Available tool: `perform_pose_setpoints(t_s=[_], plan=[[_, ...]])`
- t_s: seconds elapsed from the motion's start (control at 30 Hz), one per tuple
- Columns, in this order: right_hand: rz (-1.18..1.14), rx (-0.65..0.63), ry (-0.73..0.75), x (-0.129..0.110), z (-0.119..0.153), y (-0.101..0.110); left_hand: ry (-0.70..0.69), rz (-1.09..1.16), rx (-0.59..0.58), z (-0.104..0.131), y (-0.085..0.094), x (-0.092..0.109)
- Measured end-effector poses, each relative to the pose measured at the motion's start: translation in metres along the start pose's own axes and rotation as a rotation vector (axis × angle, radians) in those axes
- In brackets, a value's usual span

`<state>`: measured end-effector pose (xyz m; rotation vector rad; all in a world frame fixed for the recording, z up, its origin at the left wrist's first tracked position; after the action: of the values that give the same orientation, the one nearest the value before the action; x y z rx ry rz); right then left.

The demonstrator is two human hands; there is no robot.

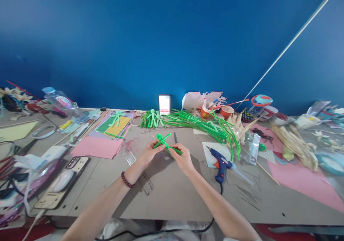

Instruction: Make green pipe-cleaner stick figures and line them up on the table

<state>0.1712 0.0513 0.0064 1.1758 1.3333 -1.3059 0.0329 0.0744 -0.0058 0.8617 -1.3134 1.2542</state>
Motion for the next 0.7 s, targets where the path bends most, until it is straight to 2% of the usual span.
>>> perform_pose_setpoints(t_s=[0.3, 0.53, 0.7], plan=[[0.034, -0.022, 0.062, -0.001, 0.002, -0.002, 0.007, -0.009, 0.05, 0.0, 0.004, -0.001], [0.088, 0.027, 0.108, -0.005, 0.003, 0.002, 0.073, 0.089, -0.078, 0.005, -0.011, -0.009], [0.109, 0.014, 0.126, -0.005, 0.003, 0.0, 0.049, 0.056, 0.008, 0.004, -0.002, -0.008]])
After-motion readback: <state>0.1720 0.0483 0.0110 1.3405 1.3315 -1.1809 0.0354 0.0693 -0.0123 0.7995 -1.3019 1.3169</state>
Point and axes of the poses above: each hand's wrist, its own z-axis away from the middle knuckle, its own y-axis out of the back of the hand, x = y × z, the point moved 9 cm from there along -z, towards the middle knuckle, and after that the axes turned 12 degrees about -z, right-handed, at the moved point
